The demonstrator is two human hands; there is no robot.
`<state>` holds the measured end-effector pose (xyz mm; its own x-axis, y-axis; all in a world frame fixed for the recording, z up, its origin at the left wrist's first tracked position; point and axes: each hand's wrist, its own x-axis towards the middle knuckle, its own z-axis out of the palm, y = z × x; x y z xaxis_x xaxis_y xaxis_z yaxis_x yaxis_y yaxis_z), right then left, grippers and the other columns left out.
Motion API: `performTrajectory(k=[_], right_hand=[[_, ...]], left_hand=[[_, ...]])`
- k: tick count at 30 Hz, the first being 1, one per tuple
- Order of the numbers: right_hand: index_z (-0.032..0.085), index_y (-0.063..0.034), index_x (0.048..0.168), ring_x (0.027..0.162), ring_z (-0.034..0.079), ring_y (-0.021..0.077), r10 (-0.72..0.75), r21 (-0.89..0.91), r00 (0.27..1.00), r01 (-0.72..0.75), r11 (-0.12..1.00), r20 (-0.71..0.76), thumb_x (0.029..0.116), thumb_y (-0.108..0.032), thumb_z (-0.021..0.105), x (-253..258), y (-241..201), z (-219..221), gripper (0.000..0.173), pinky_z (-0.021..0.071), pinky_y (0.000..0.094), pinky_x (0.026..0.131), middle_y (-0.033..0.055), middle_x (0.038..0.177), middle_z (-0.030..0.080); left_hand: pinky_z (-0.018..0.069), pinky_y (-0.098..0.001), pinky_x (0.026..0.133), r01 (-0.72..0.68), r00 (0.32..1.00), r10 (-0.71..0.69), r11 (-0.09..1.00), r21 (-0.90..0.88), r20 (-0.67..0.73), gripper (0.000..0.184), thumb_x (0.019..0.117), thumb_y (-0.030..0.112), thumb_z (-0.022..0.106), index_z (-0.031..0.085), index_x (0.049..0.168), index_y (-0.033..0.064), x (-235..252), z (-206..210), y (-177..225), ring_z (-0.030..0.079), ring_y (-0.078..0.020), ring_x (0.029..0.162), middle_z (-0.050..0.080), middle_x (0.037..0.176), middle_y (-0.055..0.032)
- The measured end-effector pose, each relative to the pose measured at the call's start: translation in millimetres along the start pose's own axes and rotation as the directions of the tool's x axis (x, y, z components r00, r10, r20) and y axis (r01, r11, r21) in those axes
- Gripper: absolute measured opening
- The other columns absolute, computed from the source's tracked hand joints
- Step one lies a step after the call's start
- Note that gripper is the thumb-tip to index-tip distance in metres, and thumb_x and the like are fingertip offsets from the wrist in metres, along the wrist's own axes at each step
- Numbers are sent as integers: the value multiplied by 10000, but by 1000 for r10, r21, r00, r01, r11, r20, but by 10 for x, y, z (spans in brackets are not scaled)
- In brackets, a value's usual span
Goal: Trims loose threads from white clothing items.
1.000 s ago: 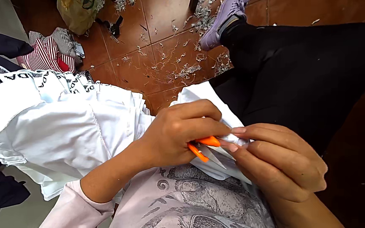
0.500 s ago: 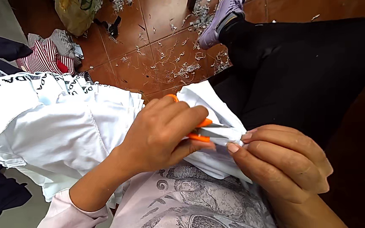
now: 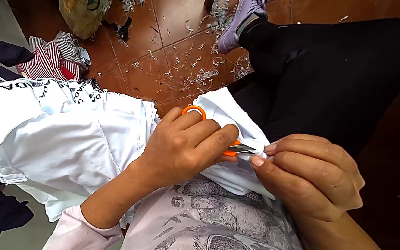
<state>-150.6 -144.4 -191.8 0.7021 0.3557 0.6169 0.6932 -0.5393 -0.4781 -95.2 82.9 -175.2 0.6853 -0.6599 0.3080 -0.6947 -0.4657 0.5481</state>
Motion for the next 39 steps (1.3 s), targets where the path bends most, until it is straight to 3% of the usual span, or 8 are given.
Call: performTrajectory(k=[8,15,24,28,30,32,35,39], right_hand=[[555,7,911,889,565,237,-77,-4,996,77,997,37,979,44,595,2,5,-16,87,520,382,902,115,905,516],[555,13,861,846,552,239,-138,-9,989,138,990,57,978,48,600,13,12,-9,130,514,381,878,117,863,522],[554,11,860,841,557,236,-143,-27,988,145,989,53,972,49,609,23,17,-5,131,517,378,873,114,854,529],[555,9,872,822,555,233,-150,-78,987,154,985,60,957,62,628,16,17,-11,124,516,369,859,108,841,524],[559,7,864,832,552,231,-144,-72,988,147,986,51,951,52,647,10,15,6,131,495,367,881,108,842,527],[568,3,854,843,555,233,-125,-39,991,127,991,41,949,46,652,-2,14,26,134,482,367,883,110,842,538],[594,-5,898,869,576,240,-101,-22,993,103,994,68,970,22,629,-47,8,6,85,489,376,878,110,870,570],[599,-4,913,850,566,239,-78,-43,995,81,996,54,970,18,629,-64,13,0,68,491,372,860,107,855,561]], left_hand=[[491,-308,634,58,994,-38,979,-195,103,340,1040,293,570,736,1032,-4,-5,-9,-16,643,-177,709,671,765,-73],[489,-312,606,94,975,-59,984,-154,216,388,1046,325,537,740,1102,-1,3,-95,-8,635,-176,692,657,757,-60],[489,-282,609,90,985,-39,945,-314,167,334,1045,270,551,737,1025,-6,9,-4,-71,631,-142,695,656,751,-58],[523,-200,693,206,974,-105,772,-601,199,441,1010,306,610,669,1164,-104,28,47,-164,611,-47,764,683,851,-68],[427,-146,604,273,960,-123,620,-735,252,582,948,295,701,582,1306,-147,81,88,-186,496,10,679,592,786,-19],[467,-149,603,279,957,-88,551,-786,278,322,927,125,719,687,1142,-111,159,129,-175,555,8,668,667,778,-44],[422,-168,575,235,969,-105,662,-712,222,133,949,47,651,708,862,-36,236,160,-228,533,-3,627,634,703,-37],[488,-211,635,301,932,-358,852,-428,-57,119,958,53,653,695,960,-58,261,146,-385,577,-51,687,658,790,-76]])
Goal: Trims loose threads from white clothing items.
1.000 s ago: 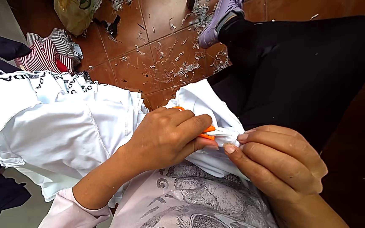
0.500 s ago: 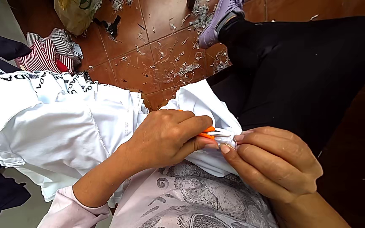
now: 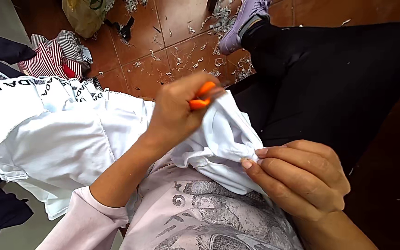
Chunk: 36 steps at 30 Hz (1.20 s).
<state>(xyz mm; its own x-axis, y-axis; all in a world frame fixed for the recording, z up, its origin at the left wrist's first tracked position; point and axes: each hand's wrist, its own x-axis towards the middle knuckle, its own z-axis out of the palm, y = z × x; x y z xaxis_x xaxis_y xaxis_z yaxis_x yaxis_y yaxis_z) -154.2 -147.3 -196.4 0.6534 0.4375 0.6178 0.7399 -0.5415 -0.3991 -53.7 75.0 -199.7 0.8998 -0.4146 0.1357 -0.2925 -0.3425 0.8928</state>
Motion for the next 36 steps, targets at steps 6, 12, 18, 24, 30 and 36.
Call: performTrajectory(k=[6,12,18,24,30,36], right_hand=[[596,-9,916,870,569,237,3,-25,1000,-3,1000,-1,971,22,629,8,3,-4,72,482,369,878,106,871,570],[599,-6,925,855,552,240,12,-38,1000,-12,999,-3,969,23,630,8,-6,-6,61,472,365,847,107,867,555],[586,0,894,846,539,241,-4,-22,1000,4,1000,-3,976,26,616,21,-21,1,91,454,361,842,113,849,549],[587,-16,942,892,560,243,12,19,1000,-12,1000,-13,974,5,626,7,-4,36,54,475,367,854,111,914,561],[638,67,1101,1110,646,175,601,-25,767,-621,783,-224,983,-96,668,-54,305,-132,203,517,328,970,150,1134,678],[607,107,1237,1199,608,409,646,-125,742,-634,763,182,1029,-143,577,39,261,-45,327,491,496,1015,306,1265,622]], left_hand=[[511,-324,759,-90,944,55,992,94,324,453,1045,407,509,707,1028,0,-150,-201,262,617,-121,815,666,849,-44],[472,-282,557,-199,917,94,950,239,389,400,1052,359,537,730,1007,12,-349,-145,364,609,-143,647,615,711,-33],[449,-284,522,-216,917,117,949,230,381,374,1051,335,543,730,992,17,-335,-60,348,596,-151,617,598,696,-33],[490,-197,643,-52,968,89,986,-160,235,410,1031,324,600,676,1060,-78,-230,-15,183,572,-34,720,649,820,-52],[456,-180,641,-14,957,74,977,-212,279,284,872,179,775,655,985,-53,-346,-27,73,544,-49,730,616,813,-62],[567,-266,722,53,857,-32,998,-26,514,187,891,96,650,726,1041,13,-775,-229,52,648,-95,796,692,885,-39]])
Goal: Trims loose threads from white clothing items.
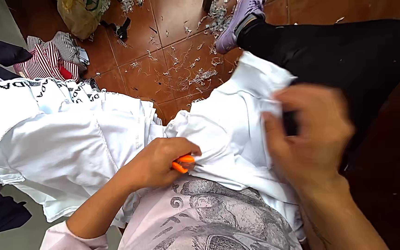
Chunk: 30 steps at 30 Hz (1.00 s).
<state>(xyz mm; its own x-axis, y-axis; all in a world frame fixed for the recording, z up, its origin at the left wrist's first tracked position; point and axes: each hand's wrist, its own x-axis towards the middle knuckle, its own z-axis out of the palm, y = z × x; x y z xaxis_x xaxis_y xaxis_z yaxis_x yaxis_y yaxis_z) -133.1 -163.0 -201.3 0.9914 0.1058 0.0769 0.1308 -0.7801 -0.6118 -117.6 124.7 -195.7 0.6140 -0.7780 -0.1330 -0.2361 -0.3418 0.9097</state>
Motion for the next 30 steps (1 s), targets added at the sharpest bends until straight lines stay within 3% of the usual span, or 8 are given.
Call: performTrajectory(k=[3,7,10,13,18,22,25,30], right_hand=[[609,54,1278,1028,683,385,33,90,936,-69,994,351,988,-208,631,-77,-77,219,391,553,544,895,223,1151,683],[660,-33,1299,1130,604,433,-75,100,920,40,994,384,931,-394,647,-172,-127,352,516,483,616,892,184,1206,671],[732,-126,1182,1232,587,401,-358,254,856,277,927,372,898,-112,597,-239,-300,428,315,455,613,920,130,1317,663],[758,-123,1114,1182,655,269,-533,406,750,379,831,392,922,-73,581,-208,-466,446,266,527,436,1006,91,1238,707],[755,-83,956,871,706,149,-320,369,894,196,908,312,922,-82,600,-315,-550,344,159,590,297,778,32,906,731],[614,19,1273,626,566,192,74,139,901,-147,979,428,837,-397,786,-399,-270,262,628,481,368,513,172,1125,616],[668,-61,1323,701,625,201,-10,111,906,-41,993,423,917,-353,690,-375,-279,346,501,513,359,551,106,1021,655],[757,-66,895,865,644,265,-56,133,929,7,991,365,896,-144,704,-273,-286,409,94,532,392,720,106,946,664]], left_hand=[[508,-199,624,23,988,-5,993,-113,157,131,860,155,623,730,866,80,-287,-197,98,593,-20,708,644,765,34],[450,-317,495,177,865,-148,984,-15,480,145,854,193,632,633,724,131,-588,-318,204,573,-97,596,575,650,33],[505,-184,633,29,991,-13,993,-114,136,176,944,219,587,700,877,102,-491,-389,358,590,-16,735,620,784,43],[546,-189,807,-106,955,59,983,-149,-289,157,986,160,601,670,988,20,-37,-275,469,636,-43,908,666,935,-29],[519,-282,692,283,916,-330,935,-215,-227,219,963,112,597,633,1135,-19,298,304,-21,602,-108,767,642,898,-74],[468,-204,560,364,855,-457,866,-344,-245,268,929,89,647,573,1159,-26,-4,529,-39,533,-63,627,584,800,-50],[485,-188,598,295,857,-400,898,-326,-325,264,893,39,601,575,1145,-35,-27,558,-52,563,-54,686,599,854,-58],[520,-225,665,270,896,-344,924,-271,-281,265,977,129,579,567,1194,-23,78,530,-71,598,-70,752,637,904,-51]])
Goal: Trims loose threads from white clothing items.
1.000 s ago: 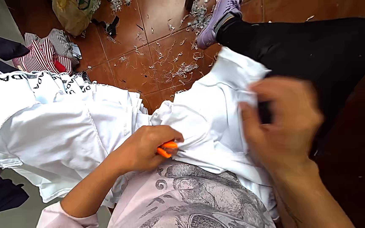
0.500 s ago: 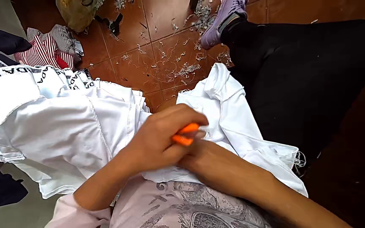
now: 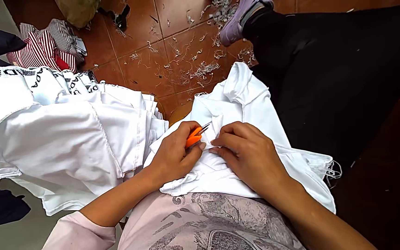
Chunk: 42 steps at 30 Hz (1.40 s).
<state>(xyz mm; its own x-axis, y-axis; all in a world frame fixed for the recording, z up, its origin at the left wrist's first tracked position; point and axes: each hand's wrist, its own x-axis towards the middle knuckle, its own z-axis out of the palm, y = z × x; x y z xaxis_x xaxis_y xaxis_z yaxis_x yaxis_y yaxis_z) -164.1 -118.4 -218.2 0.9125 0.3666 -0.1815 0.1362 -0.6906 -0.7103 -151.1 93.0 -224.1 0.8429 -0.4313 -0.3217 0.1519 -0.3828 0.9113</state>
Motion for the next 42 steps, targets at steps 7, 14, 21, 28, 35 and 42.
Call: performTrajectory(k=[7,14,21,28,35,42], right_hand=[[634,-131,884,690,650,-8,312,491,945,-317,811,95,889,-108,709,-71,45,-116,79,542,155,615,-52,852,712],[641,-111,872,671,662,16,346,734,935,-286,616,74,839,52,671,-66,66,-81,169,578,157,627,-33,896,718],[643,-94,912,720,664,-2,187,674,982,-152,723,20,891,49,594,-77,154,-61,153,579,145,645,-37,941,707],[652,-79,883,748,670,-8,103,610,994,-110,785,48,898,55,591,-24,183,-90,148,583,138,651,-18,954,703],[656,-97,859,719,648,-16,86,483,995,-102,869,56,907,10,575,7,162,-63,142,550,133,615,-14,929,699],[648,-124,869,710,649,-20,52,437,993,-92,895,102,915,-31,555,81,158,-87,140,550,143,602,-26,932,699]], left_hand=[[503,-337,794,-134,988,120,976,169,93,403,1039,364,539,640,1158,-8,87,-58,37,607,-150,855,647,924,-73],[536,-400,717,-274,956,189,853,445,224,394,955,405,642,740,1004,27,155,-192,62,666,-250,825,679,833,-90],[528,-408,612,-344,912,159,799,493,379,381,995,403,586,746,981,58,240,-217,146,679,-240,744,661,776,-70],[485,-386,556,-406,873,191,794,453,449,382,1006,400,572,719,878,72,340,-160,156,650,-212,671,625,712,-47],[493,-391,558,-367,910,225,826,428,347,356,984,388,592,723,875,76,256,-65,24,668,-210,686,661,733,-47],[501,-387,576,-366,920,262,842,397,292,348,986,371,591,726,861,76,215,-34,-48,673,-202,700,679,740,-42]])
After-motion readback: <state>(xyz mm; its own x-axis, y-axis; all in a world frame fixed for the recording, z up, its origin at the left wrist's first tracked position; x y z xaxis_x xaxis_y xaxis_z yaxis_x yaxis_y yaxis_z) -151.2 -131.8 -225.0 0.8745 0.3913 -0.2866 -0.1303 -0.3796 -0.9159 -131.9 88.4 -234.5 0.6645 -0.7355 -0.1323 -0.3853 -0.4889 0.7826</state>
